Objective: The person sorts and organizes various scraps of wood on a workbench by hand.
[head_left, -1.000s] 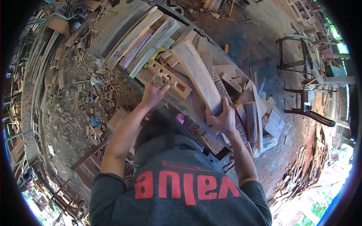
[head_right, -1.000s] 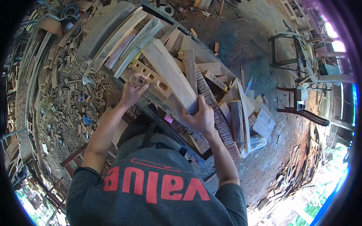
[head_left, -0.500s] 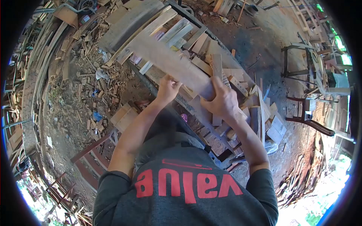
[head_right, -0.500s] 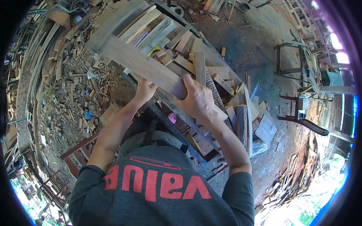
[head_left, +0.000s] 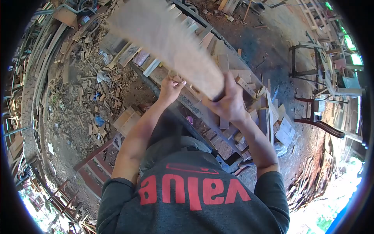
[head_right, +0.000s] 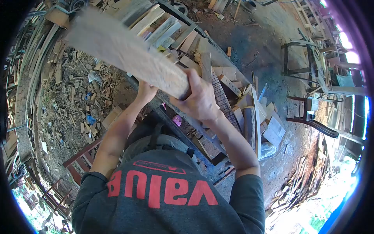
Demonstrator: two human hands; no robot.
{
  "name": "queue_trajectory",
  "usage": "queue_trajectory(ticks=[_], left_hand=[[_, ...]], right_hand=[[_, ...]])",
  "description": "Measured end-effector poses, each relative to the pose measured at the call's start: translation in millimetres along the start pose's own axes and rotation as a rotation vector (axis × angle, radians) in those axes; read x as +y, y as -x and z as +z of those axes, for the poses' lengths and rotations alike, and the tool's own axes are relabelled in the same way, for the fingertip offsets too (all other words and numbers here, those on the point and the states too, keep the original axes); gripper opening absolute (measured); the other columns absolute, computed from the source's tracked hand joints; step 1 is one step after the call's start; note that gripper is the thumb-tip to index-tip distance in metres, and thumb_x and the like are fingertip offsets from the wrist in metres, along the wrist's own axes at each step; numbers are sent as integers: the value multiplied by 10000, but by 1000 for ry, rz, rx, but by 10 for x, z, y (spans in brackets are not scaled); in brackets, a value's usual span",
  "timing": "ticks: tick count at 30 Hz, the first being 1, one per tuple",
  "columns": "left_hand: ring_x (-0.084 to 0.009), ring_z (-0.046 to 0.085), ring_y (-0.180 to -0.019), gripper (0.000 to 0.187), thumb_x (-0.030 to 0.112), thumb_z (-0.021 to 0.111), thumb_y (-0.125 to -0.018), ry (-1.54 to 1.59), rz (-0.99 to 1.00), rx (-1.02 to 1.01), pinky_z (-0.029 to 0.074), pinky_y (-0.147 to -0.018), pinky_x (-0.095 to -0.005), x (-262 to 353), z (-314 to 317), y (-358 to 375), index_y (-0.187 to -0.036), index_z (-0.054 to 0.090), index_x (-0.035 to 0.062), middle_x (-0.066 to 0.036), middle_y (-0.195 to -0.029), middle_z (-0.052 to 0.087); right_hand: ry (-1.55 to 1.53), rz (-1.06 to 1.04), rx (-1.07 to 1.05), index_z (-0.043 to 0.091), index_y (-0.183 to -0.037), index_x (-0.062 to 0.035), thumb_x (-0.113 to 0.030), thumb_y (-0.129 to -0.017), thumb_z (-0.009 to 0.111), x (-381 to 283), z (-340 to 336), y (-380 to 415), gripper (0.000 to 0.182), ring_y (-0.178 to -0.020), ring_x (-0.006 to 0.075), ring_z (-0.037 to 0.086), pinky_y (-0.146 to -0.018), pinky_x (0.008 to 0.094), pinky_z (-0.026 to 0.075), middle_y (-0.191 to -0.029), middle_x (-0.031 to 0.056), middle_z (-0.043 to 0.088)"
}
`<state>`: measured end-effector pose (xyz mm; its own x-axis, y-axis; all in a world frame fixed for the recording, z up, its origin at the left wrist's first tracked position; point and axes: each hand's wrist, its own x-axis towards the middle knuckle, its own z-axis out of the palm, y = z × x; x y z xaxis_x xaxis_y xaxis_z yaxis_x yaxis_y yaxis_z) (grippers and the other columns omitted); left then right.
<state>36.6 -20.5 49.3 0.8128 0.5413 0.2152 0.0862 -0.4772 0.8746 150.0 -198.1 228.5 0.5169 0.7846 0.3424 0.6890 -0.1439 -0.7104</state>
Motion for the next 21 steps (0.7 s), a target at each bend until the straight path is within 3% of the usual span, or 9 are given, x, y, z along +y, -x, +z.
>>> queue_trajectory(ticks=[1,2,4,9,12,14,16,18,21], left_hand=[[-133,657,-830,209,26,724,-823,60,5,11,555,-768,-310,-57,-5,-11,-990,599,19,-73,-923,675],[-133,657,-830,209,26,724,-823,57,11,18,555,-768,-310,-105,-4,-9,-990,599,19,-73,-923,675],[-138,662,-863,208,9,712,-825,373,-251,-28,556,-772,-311,-113,-32,-22,-997,596,19,-71,-924,675],[-146,666,-796,196,-15,678,-838,332,-152,1,556,-760,-298,-107,69,15,-1018,604,1,-78,-888,675],[-138,653,-783,242,-13,692,-825,0,128,85,556,-755,-289,2,38,-3,-1041,587,16,-75,-862,658],[-141,657,-776,273,-4,712,-811,-15,24,51,553,-734,-293,50,88,18,-1048,577,4,-84,-849,657],[-142,648,-734,258,-4,719,-804,517,-67,184,535,-676,-288,15,194,-36,-1024,584,2,-80,-822,651],[-142,638,-706,258,-2,720,-804,363,-68,68,517,-646,-286,-6,183,36,-1026,590,23,-72,-830,650],[-197,664,-728,263,2,714,-798,-38,31,78,526,-656,-308,279,163,-3,-1027,587,28,-97,-849,658]], right_hand=[[156,174,-224,513,-1121,-37,-224,-674,766,84,23,19,546,-752,387,662,-672,416,527,-775,210,649],[157,165,-221,513,-1121,-37,-224,-674,766,236,51,47,546,-752,387,662,-672,416,527,-775,210,649],[431,277,-479,512,-1115,-41,-214,-671,767,379,78,8,540,-738,383,665,-663,420,526,-771,213,645],[155,184,-123,499,-1079,-74,-275,-695,777,-160,-63,-156,515,-752,385,661,-668,467,517,-811,204,642],[168,95,-158,502,-1100,-75,-299,-700,768,198,138,38,530,-760,387,663,-668,466,519,-818,204,650],[239,168,-238,508,-1096,-71,-287,-700,753,336,122,91,514,-786,395,662,-685,467,520,-837,211,653],[382,314,-413,519,-1089,-64,-262,-699,723,371,73,-2,483,-839,412,659,-720,469,521,-876,225,659],[381,291,-327,517,-1102,-69,-260,-702,724,214,36,8,490,-850,403,662,-714,467,522,-899,233,663],[-22,128,-2,518,-1160,-84,-270,-709,731,46,-1,52,532,-821,401,666,-712,466,527,-874,229,666]])
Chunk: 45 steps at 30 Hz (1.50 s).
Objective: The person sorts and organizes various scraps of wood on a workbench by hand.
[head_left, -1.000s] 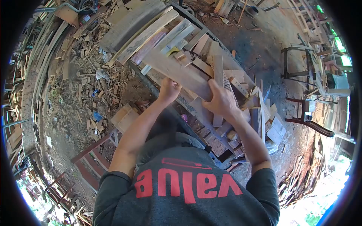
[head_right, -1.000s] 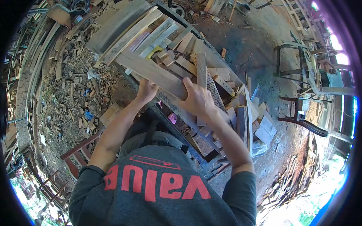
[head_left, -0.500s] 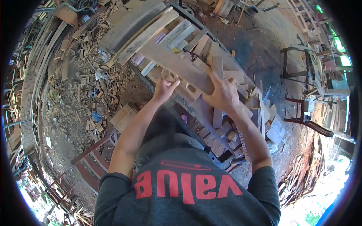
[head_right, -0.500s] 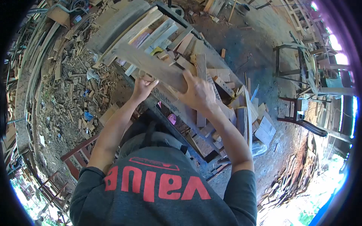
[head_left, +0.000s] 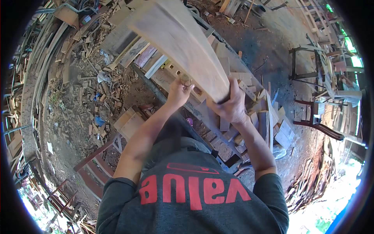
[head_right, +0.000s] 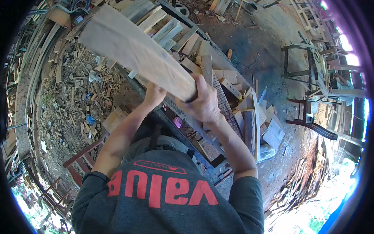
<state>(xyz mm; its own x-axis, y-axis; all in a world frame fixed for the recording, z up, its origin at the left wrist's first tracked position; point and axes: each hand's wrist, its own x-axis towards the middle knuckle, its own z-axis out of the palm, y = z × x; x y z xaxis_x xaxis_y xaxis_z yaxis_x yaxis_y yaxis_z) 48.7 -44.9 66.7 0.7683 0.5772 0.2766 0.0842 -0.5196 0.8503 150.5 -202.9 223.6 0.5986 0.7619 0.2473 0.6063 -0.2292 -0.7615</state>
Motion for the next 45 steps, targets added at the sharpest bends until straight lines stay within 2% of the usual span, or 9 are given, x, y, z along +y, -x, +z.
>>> queue_trajectory(ticks=[3,11,14,17,24,30,33,35,45], left_hand=[[-285,679,-758,300,34,732,-781,6,170,48,522,-643,-341,-224,122,-3,-1039,579,28,-139,-889,669],[-336,670,-808,291,59,728,-768,98,-108,6,520,-686,-392,-233,175,-22,-1015,579,13,-169,-888,665],[-293,681,-818,326,102,753,-781,-11,-65,-80,520,-680,-353,-442,196,40,-1034,567,13,-162,-897,669],[-179,672,-835,280,79,750,-800,377,-442,-132,508,-701,-298,-551,193,60,-1011,571,30,-105,-873,667],[-60,575,-794,206,-21,702,-824,586,-398,-47,472,-705,-230,-50,42,32,-962,567,51,-5,-871,616],[-95,589,-793,205,1,695,-834,382,-137,-68,490,-684,-270,65,-69,-75,-993,577,58,-23,-866,614],[-128,630,-994,316,8,685,-863,413,-206,-151,502,-866,-273,-175,42,-15,-1155,572,-38,-90,-1076,665],[-176,625,-793,224,50,713,-827,431,-130,-50,509,-691,-310,-150,87,-21,-1004,575,54,-79,-880,625],[-276,659,-837,228,49,702,-805,70,-161,-170,527,-696,-354,105,-64,-70,-1008,597,51,-120,-882,639]], right_hand=[[431,243,-425,516,-1179,-80,-255,-699,747,472,112,107,561,-785,402,668,-703,456,531,-837,224,665],[-38,-38,138,523,-1099,-87,-261,-700,747,2,-35,84,490,-745,394,669,-653,467,522,-800,221,658],[253,143,-169,520,-1084,-83,-292,-700,746,528,18,182,492,-773,390,675,-657,457,527,-796,225,659],[477,308,-418,527,-1099,-38,-269,-712,742,441,-81,33,499,-826,425,657,-707,451,524,-824,251,655],[92,121,21,535,-1077,13,-195,-679,811,-48,-131,23,528,-711,253,689,-650,341,535,-802,171,665],[224,118,6,519,-1155,-41,-217,-658,780,169,-39,185,588,-703,331,683,-651,399,542,-789,185,658],[195,202,-33,516,-1136,-8,-204,-682,808,160,-42,212,575,-770,285,710,-692,349,547,-863,204,679],[179,206,-29,517,-1134,-8,-205,-684,807,173,-44,226,570,-773,282,711,-691,347,546,-866,203,680],[-26,41,151,522,-1132,-51,-146,-652,800,42,-13,361,562,-754,332,692,-680,377,548,-820,171,663]])
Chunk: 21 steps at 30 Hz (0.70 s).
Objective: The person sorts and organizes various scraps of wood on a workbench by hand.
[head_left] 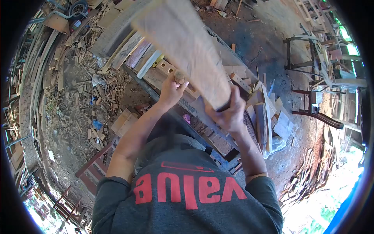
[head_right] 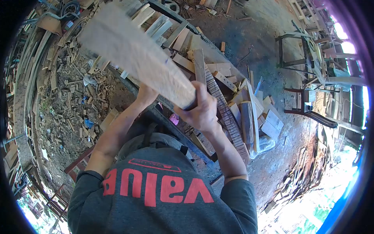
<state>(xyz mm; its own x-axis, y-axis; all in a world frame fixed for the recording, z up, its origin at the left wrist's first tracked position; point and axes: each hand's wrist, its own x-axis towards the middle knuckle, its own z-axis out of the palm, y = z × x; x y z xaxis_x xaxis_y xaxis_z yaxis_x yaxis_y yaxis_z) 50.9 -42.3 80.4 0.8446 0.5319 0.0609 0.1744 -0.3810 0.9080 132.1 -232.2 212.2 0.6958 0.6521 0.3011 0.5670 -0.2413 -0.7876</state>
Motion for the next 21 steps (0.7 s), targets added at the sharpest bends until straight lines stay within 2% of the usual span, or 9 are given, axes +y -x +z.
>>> queue_trajectory(ticks=[2,4,8,10,12,14,16,18,21], left_hand=[[-297,670,-843,182,33,686,-781,-169,344,129,539,-704,-359,-243,86,-20,-954,632,49,-138,-871,666],[-322,673,-827,139,10,665,-761,-67,251,102,544,-704,-370,-117,71,-7,-896,652,42,-158,-856,681],[-323,672,-801,220,60,716,-783,-70,145,66,534,-687,-376,9,68,49,-965,595,39,-168,-888,674],[-322,674,-803,247,82,729,-792,-117,181,82,535,-684,-377,17,54,24,-978,573,41,-166,-900,675],[-330,673,-811,266,79,725,-797,-130,228,82,536,-686,-378,-113,63,28,-1010,571,39,-162,-913,670],[-346,670,-828,308,73,717,-807,-160,313,77,538,-692,-380,-270,80,36,-1073,567,34,-153,-938,661],[-344,674,-832,321,75,715,-808,-79,262,71,544,-708,-381,-301,107,-29,-1090,571,26,-155,-939,664],[-341,678,-826,277,65,709,-800,148,130,0,548,-725,-388,-389,155,-10,-1045,589,17,-168,-934,670],[-334,678,-814,278,76,709,-810,-52,228,38,545,-708,-371,-394,132,-7,-1051,583,16,-176,-936,662]], right_hand=[[245,156,-291,520,-1119,-66,-200,-664,781,190,56,58,542,-758,371,672,-670,434,533,-823,195,655],[483,253,-523,514,-1125,-66,-218,-666,775,290,15,-45,549,-752,378,667,-665,458,522,-822,209,647],[377,109,-313,510,-1118,-77,-228,-679,771,-21,-163,-141,533,-755,381,669,-666,460,525,-815,211,648],[71,-21,-40,508,-1124,-94,-249,-696,763,-176,-147,-173,522,-758,381,671,-667,465,529,-813,213,652],[40,-22,-25,508,-1144,-102,-276,-706,756,118,-15,-67,533,-758,383,673,-672,472,528,-818,217,657],[465,254,-524,507,-1160,-94,-285,-699,756,423,-2,-61,558,-764,384,673,-678,479,524,-822,218,659],[487,241,-533,506,-1149,-90,-295,-694,756,250,-109,-207,558,-779,387,671,-685,488,519,-820,218,658],[412,125,-319,507,-1141,-89,-299,-691,763,4,-146,-248,559,-782,387,668,-682,478,518,-814,215,655],[170,66,-179,508,-1136,-86,-307,-691,768,-149,-97,-195,561,-765,391,663,-680,472,517,-809,209,651]])
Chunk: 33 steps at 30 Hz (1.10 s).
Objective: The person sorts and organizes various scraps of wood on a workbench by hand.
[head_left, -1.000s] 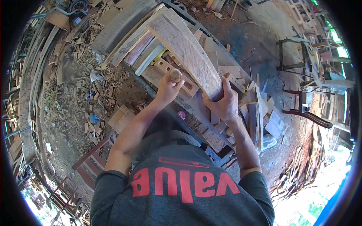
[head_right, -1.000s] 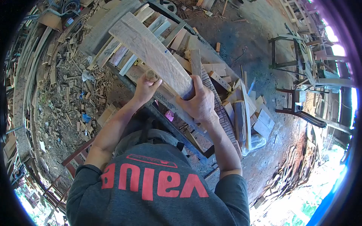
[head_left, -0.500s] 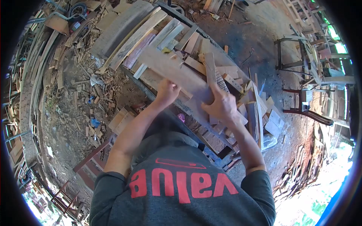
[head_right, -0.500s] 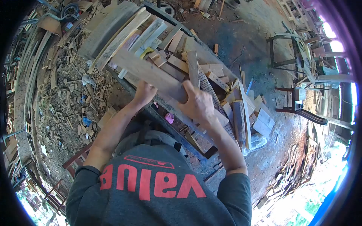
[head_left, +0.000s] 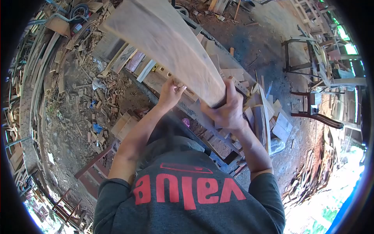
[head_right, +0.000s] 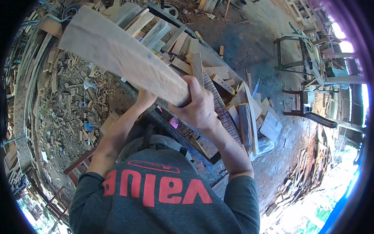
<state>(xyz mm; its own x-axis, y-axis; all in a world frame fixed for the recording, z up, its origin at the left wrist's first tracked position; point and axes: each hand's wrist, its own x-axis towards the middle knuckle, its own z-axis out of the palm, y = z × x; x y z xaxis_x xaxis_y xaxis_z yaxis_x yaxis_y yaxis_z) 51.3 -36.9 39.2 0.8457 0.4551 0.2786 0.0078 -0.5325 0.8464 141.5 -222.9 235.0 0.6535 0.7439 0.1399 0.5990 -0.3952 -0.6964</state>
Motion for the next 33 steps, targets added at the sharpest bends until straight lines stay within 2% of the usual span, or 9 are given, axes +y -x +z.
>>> queue_trajectory(ticks=[6,11,13,15,21,23,25,28,33], left_hand=[[-315,675,-806,296,82,721,-800,-26,37,51,532,-683,-370,67,-89,-145,-1041,565,9,-172,-917,658],[-316,670,-832,286,70,727,-778,-1,5,43,530,-702,-382,179,-80,-76,-1005,562,17,-171,-913,653],[-288,669,-838,247,66,717,-799,1,-78,34,525,-707,-360,14,-1,-41,-987,560,28,-160,-926,648],[-255,656,-822,209,58,703,-820,53,-75,111,516,-704,-341,13,29,-72,-970,560,36,-135,-912,637],[-240,637,-810,244,31,693,-819,195,-173,-5,514,-723,-346,143,-4,-109,-1028,566,42,-110,-888,625],[-236,637,-790,257,34,699,-821,62,-48,47,517,-707,-343,196,-20,-122,-1043,570,46,-103,-890,627],[-240,638,-780,262,39,707,-816,150,-105,83,518,-695,-347,46,53,-66,-1040,571,49,-100,-885,627],[-257,648,-777,276,46,716,-809,199,-147,84,522,-678,-355,26,14,-161,-1046,574,60,-101,-900,636],[-235,668,-797,289,60,729,-806,60,-112,42,520,-664,-330,24,126,-91,-1049,572,54,-102,-937,658]], right_hand=[[335,135,-376,513,-1129,-77,-269,-693,764,327,76,-119,538,-770,381,673,-672,471,518,-794,224,652],[-169,-138,176,518,-1117,-69,-282,-686,764,-56,73,-80,541,-758,380,677,-674,458,534,-802,221,661],[-100,-102,116,518,-1115,-61,-260,-679,772,293,224,-64,542,-752,380,676,-673,445,538,-790,218,661],[325,213,-342,533,-1171,-42,-216,-696,774,457,217,-121,561,-788,319,701,-718,360,550,-872,215,677],[-81,22,107,530,-1169,-42,-197,-700,782,105,51,-90,555,-726,286,693,-692,372,545,-825,198,672],[-75,-104,129,511,-1148,-54,-222,-671,779,381,240,-13,572,-765,404,669,-689,454,529,-792,219,658],[257,186,-310,510,-1167,-76,-254,-691,734,586,242,-33,555,-778,409,666,-712,484,522,-819,225,665],[324,191,-262,512,-1159,-65,-235,-690,749,383,73,-72,552,-786,401,671,-718,463,529,-819,222,665],[-308,-84,273,513,-1148,-39,-203,-682,791,333,238,35,566,-825,400,673,-744,422,538,-860,230,666]])
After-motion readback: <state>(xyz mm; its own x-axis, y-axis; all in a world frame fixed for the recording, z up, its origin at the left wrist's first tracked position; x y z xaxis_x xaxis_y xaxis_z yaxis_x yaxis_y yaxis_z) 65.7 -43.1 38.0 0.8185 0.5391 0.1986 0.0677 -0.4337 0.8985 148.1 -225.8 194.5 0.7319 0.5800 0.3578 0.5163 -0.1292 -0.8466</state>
